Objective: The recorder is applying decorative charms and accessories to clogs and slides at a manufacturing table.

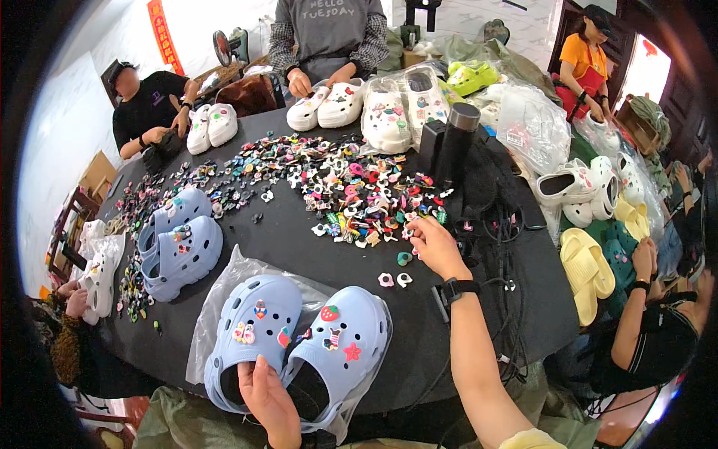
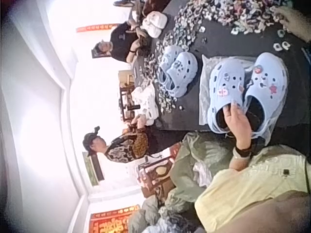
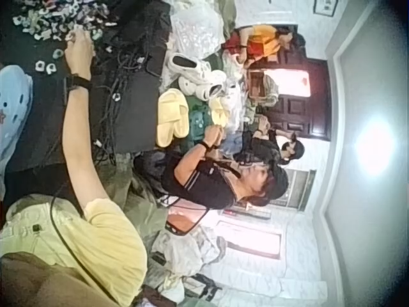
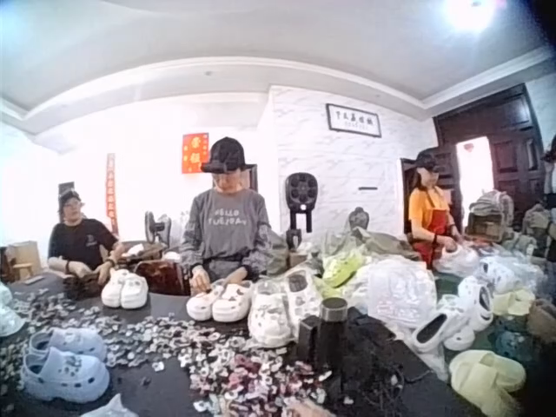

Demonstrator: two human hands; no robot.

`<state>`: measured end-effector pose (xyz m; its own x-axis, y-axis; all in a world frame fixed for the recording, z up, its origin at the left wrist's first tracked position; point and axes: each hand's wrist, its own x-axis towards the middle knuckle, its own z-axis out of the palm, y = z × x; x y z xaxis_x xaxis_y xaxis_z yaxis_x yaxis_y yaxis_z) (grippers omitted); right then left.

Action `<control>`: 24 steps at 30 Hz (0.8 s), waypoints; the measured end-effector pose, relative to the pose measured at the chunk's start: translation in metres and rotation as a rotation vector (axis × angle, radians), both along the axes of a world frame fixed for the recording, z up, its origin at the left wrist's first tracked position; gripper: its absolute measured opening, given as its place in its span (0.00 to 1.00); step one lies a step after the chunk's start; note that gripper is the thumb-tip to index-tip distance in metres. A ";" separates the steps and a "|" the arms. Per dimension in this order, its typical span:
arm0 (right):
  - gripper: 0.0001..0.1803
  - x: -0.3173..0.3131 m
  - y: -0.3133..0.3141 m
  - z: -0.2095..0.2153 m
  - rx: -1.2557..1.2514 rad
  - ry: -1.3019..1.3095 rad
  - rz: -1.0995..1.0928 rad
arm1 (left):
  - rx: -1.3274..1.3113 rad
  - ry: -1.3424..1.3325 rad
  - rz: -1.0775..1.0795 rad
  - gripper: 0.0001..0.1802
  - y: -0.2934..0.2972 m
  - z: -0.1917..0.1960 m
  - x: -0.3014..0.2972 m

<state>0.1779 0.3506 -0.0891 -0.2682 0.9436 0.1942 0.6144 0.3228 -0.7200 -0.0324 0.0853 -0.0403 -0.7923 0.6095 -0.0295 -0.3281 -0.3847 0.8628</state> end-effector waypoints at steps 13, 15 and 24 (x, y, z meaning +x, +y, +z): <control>0.19 -0.018 -0.007 -0.004 0.154 -0.233 0.211 | 0.017 -0.096 -0.044 0.20 0.002 0.006 0.001; 0.18 -0.021 -0.009 -0.005 0.078 -0.175 0.172 | 0.057 -0.079 -0.051 0.21 0.001 0.006 0.000; 0.08 -0.025 -0.010 0.006 0.121 0.126 0.042 | 0.052 -0.082 -0.064 0.21 -0.002 0.007 0.000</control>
